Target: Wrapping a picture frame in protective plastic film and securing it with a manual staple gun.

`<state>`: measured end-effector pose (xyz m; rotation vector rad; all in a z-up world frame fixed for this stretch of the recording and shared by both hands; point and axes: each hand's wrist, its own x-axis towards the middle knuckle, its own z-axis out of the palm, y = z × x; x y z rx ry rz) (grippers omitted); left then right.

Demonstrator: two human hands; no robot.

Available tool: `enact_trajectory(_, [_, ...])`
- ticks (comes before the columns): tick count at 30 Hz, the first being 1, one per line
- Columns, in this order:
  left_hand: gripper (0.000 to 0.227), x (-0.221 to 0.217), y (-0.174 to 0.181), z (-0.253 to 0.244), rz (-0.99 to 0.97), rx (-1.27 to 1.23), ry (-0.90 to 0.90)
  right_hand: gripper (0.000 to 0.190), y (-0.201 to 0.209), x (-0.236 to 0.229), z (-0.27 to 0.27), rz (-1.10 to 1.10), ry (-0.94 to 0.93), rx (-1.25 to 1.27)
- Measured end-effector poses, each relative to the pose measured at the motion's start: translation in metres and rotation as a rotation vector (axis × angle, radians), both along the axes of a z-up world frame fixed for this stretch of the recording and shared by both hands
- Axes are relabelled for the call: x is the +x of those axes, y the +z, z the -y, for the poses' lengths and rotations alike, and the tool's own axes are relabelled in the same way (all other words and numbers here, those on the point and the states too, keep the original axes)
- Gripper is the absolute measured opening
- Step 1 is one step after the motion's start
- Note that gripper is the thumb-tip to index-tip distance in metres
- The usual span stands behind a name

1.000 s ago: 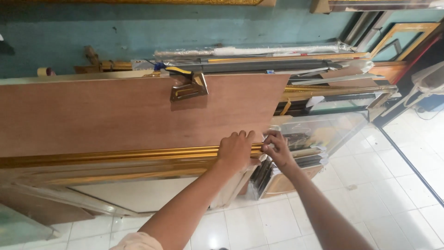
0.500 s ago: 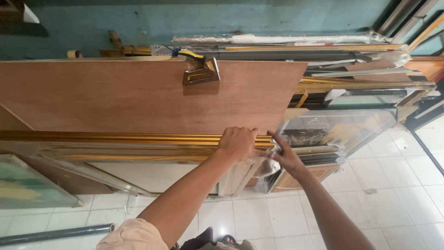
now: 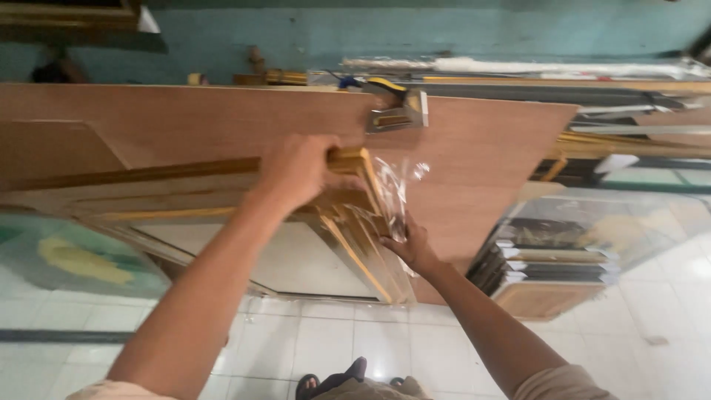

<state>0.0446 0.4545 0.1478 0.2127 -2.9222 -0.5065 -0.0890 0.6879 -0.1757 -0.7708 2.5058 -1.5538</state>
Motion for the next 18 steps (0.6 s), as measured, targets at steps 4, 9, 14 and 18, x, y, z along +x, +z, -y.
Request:
enact_trajectory(4, [0.087,0.045,0.023,0.101,-0.335,-0.116,0.058,0.060,0.014,0.007,0.103,-0.143,0.055,-0.032])
enact_trajectory(9, [0.039,0.043,-0.041,0.094,-0.393,-0.628,-0.122,0.060,0.053,0.058,0.220,-0.176,0.073,-0.199])
enact_trajectory(14, [0.084,0.038,-0.129,0.121,0.321,-0.499,0.014,0.065,0.052,0.106,0.306,-0.313,0.016,0.137])
enact_trajectory(18, [0.055,0.039,-0.142,0.214,0.444,-0.892,-0.265,0.032,0.055,0.112,0.338,-0.206,0.224,-0.345])
